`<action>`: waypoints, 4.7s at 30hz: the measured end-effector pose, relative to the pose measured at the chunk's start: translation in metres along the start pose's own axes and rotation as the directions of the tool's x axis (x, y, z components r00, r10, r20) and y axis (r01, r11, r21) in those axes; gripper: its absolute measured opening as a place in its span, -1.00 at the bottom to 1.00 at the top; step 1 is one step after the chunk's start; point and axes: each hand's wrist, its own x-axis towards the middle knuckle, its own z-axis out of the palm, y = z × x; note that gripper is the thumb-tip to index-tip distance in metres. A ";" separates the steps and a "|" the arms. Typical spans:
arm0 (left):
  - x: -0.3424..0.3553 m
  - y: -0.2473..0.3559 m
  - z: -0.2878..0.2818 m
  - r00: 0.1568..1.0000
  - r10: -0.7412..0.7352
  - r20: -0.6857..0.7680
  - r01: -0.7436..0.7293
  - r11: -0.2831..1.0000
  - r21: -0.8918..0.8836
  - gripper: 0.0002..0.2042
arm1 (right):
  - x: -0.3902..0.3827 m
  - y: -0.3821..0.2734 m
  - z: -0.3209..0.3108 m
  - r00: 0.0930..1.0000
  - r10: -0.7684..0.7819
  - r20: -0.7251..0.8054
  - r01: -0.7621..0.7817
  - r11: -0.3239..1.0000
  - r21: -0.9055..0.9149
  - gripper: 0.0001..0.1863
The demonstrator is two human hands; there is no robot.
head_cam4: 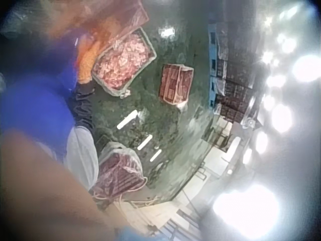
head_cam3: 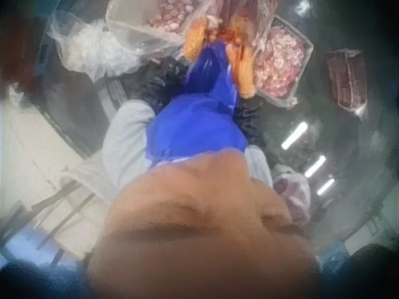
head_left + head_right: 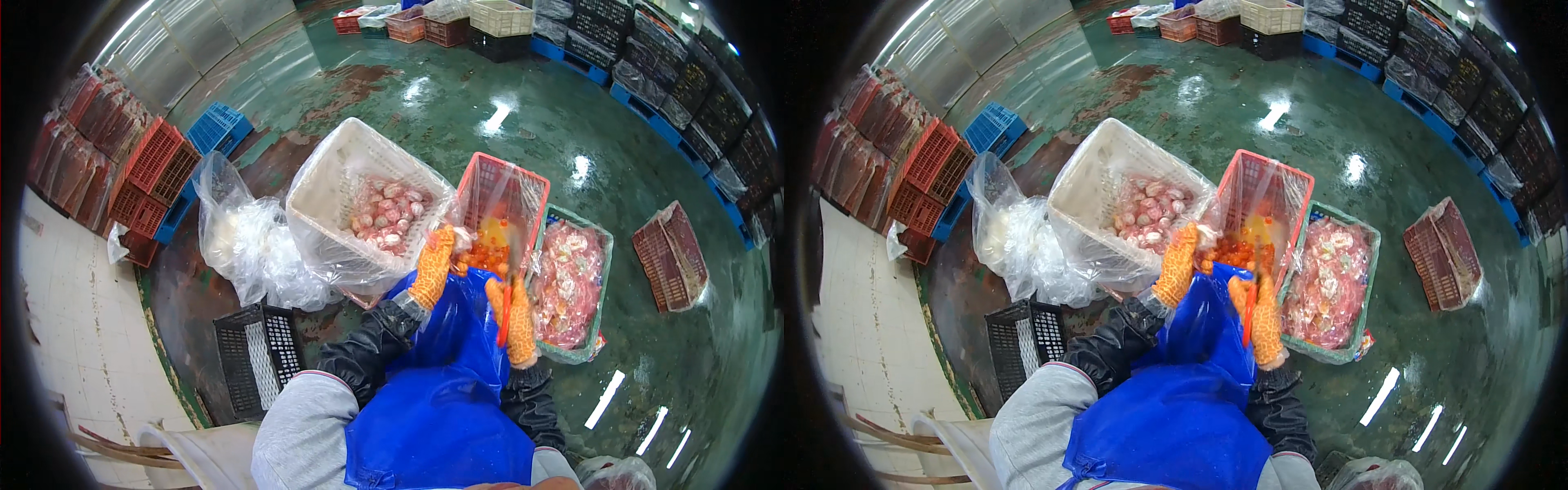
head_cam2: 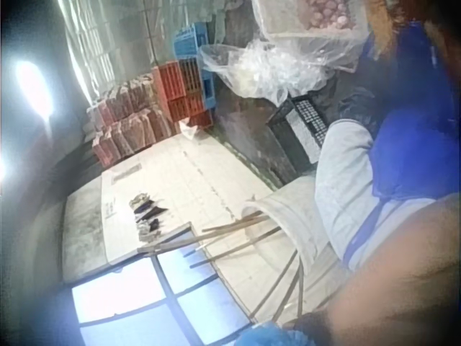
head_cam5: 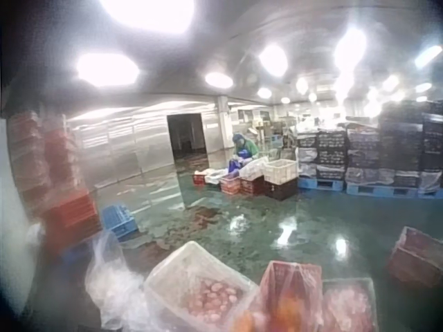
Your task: The person uses orange-handled shears to trim pieces of raw meat, likely chicken, in a warehouse setting. They pick up individual pieces from a white basket, cut off excess fat or skin, and place the trimmed meat into a red basket while discarding the trimmings into a separate container.
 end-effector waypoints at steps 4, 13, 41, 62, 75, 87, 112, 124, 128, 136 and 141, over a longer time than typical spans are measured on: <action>-0.001 0.006 0.003 0.984 0.181 -0.001 -0.179 0.975 0.134 -0.72 | 0.001 0.029 0.006 0.983 -0.103 0.152 0.123 0.984 -0.127 -0.36; -0.007 -0.007 0.015 0.973 0.229 0.007 -0.223 0.944 0.242 -0.77 | -0.001 0.011 0.018 0.980 -0.072 0.185 0.107 0.977 -0.183 -0.55; 0.026 -0.020 -0.019 0.973 -0.083 0.215 0.142 0.951 -0.275 -0.77 | 0.033 0.015 -0.001 0.761 0.141 0.633 -0.547 0.663 0.510 -0.23; 0.038 -0.006 -0.031 0.990 0.067 -0.125 -0.008 0.906 0.422 -0.67 | 0.061 0.030 -0.027 0.773 0.198 0.603 -0.594 0.561 0.577 -0.33; 0.114 -0.019 -0.063 0.969 0.098 0.228 -0.246 0.495 0.833 -0.71 | -0.035 0.135 -0.125 0.924 0.370 0.092 -0.317 0.612 0.724 -0.49; 0.229 -0.174 -0.057 0.531 -0.705 0.469 -0.736 -0.111 0.668 -0.67 | -0.059 0.147 -0.134 0.847 0.491 -0.203 -0.267 0.724 0.636 -0.71; 0.265 -0.326 -0.095 0.736 -0.572 0.361 -0.603 -0.314 0.733 -0.74 | -0.026 0.138 -0.139 0.679 0.701 -0.220 -0.310 0.545 0.779 -0.45; 0.195 -0.078 0.176 0.759 -0.032 0.650 -0.486 0.637 0.599 -0.60 | -0.049 0.135 -0.121 0.714 0.674 -0.190 -0.274 0.518 0.810 -0.70; 0.157 -0.159 0.142 0.384 -0.104 0.917 -0.913 0.103 0.394 -0.17 | -0.053 0.114 -0.115 0.948 0.270 -0.170 -0.250 0.960 0.127 -0.61; 0.162 -0.019 0.013 0.829 0.454 0.325 -0.461 0.228 0.857 -0.58 | -0.047 0.124 -0.101 0.904 0.355 -0.240 -0.183 0.826 0.532 -0.63; 0.170 0.012 -0.140 0.935 0.351 -0.058 0.119 -0.156 0.981 -0.57 | -0.032 0.120 -0.097 0.911 0.339 -0.234 -0.161 0.816 0.555 -0.65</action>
